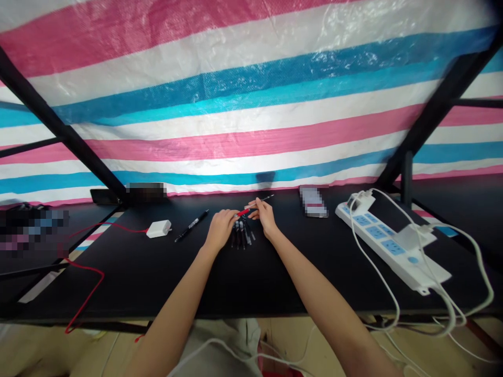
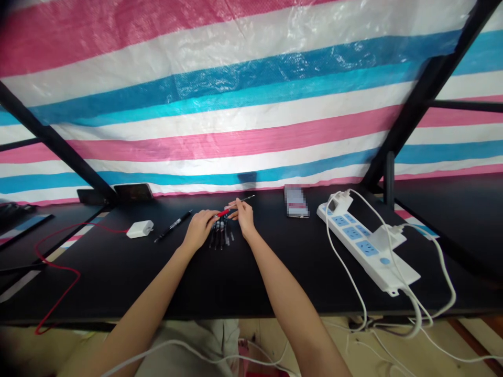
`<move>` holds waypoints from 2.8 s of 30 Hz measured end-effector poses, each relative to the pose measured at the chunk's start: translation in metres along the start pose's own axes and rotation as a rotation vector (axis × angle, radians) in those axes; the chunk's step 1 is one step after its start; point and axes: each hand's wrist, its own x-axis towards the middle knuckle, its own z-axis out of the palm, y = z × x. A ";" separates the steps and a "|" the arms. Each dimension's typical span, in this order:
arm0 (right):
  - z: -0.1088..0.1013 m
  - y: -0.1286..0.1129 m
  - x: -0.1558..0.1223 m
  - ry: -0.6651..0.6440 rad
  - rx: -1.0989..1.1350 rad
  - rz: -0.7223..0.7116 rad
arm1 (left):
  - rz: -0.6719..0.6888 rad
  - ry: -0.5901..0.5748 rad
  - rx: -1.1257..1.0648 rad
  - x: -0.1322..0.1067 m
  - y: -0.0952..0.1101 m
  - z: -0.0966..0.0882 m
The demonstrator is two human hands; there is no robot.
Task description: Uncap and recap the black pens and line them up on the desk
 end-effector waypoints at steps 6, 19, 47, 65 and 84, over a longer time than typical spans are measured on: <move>-0.004 0.000 0.004 0.121 0.047 0.017 | -0.010 0.027 -0.021 0.000 0.001 0.000; -0.005 0.004 0.005 0.070 -0.149 0.016 | 0.002 0.017 -0.006 0.000 -0.001 -0.001; 0.002 0.005 -0.002 -0.092 -0.498 -0.069 | -0.436 -0.071 0.438 -0.059 -0.057 -0.038; -0.002 -0.009 -0.006 0.023 -1.009 -0.019 | -0.541 -0.045 0.108 0.021 -0.098 0.017; 0.001 -0.019 -0.016 -0.168 -1.430 -0.078 | -0.243 -0.338 -0.460 0.016 -0.041 0.002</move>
